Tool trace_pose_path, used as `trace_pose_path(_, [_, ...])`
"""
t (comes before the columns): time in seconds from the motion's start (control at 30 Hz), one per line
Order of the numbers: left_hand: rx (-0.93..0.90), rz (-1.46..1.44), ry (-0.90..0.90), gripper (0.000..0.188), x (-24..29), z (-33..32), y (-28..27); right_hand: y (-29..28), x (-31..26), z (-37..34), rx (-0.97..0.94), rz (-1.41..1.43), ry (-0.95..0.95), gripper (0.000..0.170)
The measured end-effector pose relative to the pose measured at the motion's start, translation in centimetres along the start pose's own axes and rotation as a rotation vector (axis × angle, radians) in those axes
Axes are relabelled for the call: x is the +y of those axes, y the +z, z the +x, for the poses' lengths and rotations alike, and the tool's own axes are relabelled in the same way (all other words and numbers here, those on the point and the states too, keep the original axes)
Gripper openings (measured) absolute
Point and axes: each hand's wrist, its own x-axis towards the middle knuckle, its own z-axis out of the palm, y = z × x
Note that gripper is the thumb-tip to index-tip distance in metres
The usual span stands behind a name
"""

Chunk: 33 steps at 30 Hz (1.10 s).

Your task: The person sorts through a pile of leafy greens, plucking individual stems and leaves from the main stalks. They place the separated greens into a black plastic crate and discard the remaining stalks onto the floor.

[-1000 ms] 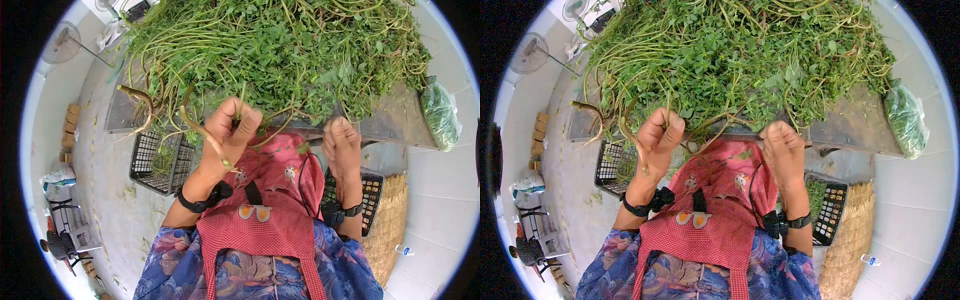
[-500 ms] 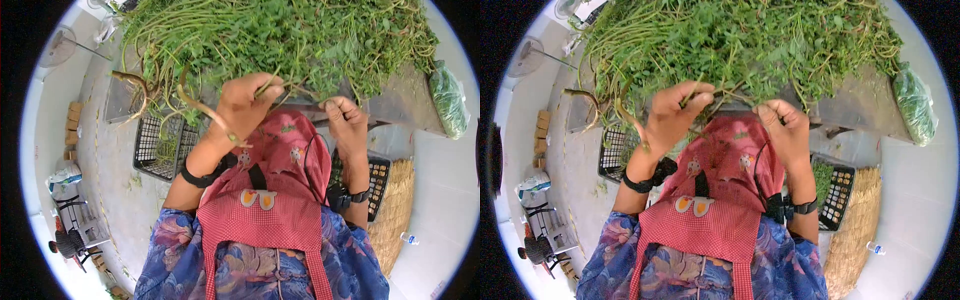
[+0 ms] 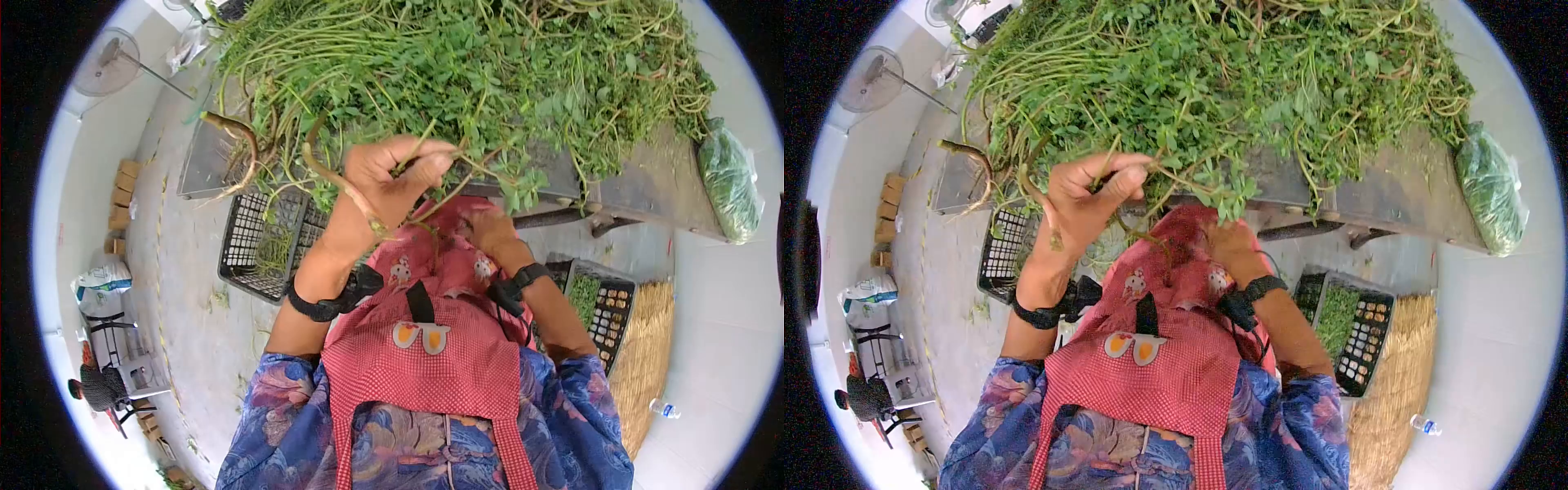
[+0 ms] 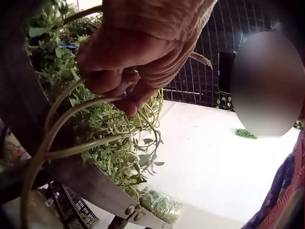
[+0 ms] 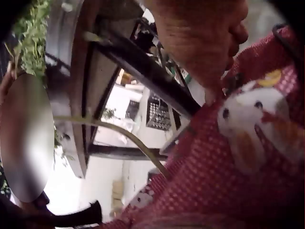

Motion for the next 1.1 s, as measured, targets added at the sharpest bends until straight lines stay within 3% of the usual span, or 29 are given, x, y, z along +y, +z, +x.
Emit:
trace_pose_path(0.1, [-0.039,0.023,0.057,0.016,0.0,0.0,-0.3,-0.2,-0.5,0.3,-0.088,-0.042,0.07,0.042])
trace_pose_path(0.17, [-0.019,0.028,0.119,0.015,-0.6,0.1,-0.4,-1.2,-0.9,0.1,-0.175,0.137,0.215,0.039])
trace_pose_path(0.2, [-0.018,0.166,0.23,0.014,-0.7,0.2,-0.7,-0.4,-0.7,-0.6,0.053,0.205,0.194,0.027])
trace_pose_path(0.23, [-0.019,0.304,0.338,0.014,-0.9,0.3,-0.8,0.2,0.3,-0.7,0.054,0.205,0.193,0.027])
trace_pose_path(0.3, [0.005,0.334,0.395,0.014,-1.2,0.4,-0.8,1.0,2.9,-1.0,0.387,0.647,-0.051,0.021])
trace_pose_path(0.33, [0.029,0.365,0.449,0.014,-1.3,0.4,-0.8,0.3,3.3,-1.8,0.313,1.185,0.185,0.019])
trace_pose_path(0.37, [0.029,0.363,0.45,0.014,-1.1,0.2,-0.7,-0.6,4.4,-3.0,0.314,1.183,0.186,0.019])
trace_pose_path(0.43, [0.005,0.09,0.154,0.014,-0.6,-0.5,-0.2,-4.8,5.5,-5.9,0.058,1.941,0.265,0.019])
trace_pose_path(0.47, [0.002,0.085,0.153,0.014,-0.4,-0.5,-0.1,-6.5,5.0,-7.0,0.061,1.94,0.271,0.019])
trace_pose_path(0.53, [-0.034,0.094,0.102,0.013,-0.1,-0.7,-0.1,-9.6,3.7,-8.7,0.391,2.356,0.241,0.017])
trace_pose_path(0.63, [-0.036,-0.017,0.075,0.012,0.0,-0.8,0.5,-13.8,3.5,-11.1,0.257,2.484,0.122,0.016])
trace_pose_path(0.67, [-0.037,-0.016,0.076,0.012,0.1,-0.9,0.6,-14.4,2.0,-11.3,0.472,2.393,0.387,0.018])
trace_pose_path(0.7, [-0.053,-0.03,0.068,0.011,0.1,-1.0,0.7,-14.1,2.4,-11.8,0.473,2.393,0.385,0.018])
trace_pose_path(0.77, [-0.069,-0.044,0.056,0.011,-0.1,-1.3,0.8,-13.1,3.7,-13.1,0.198,2.143,0.027,0.02])
trace_pose_path(0.97, [-0.067,-0.064,0.144,0.011,-1.3,-1.6,1.8,-19.4,-0.4,-14.0,0.223,1.853,0.047,0.041])
trace_pose_path(1.03, [-0.133,0.013,0.05,0.011,-0.9,-1.9,1.7,-21.4,-1.8,-12.9,0.255,1.813,-0.136,0.044])
trace_pose_path(1.1, [-0.155,0.011,0.041,0.01,-0.8,-2.1,1.9,-22.5,-3.1,-11.4,0.246,1.803,-0.161,0.045])
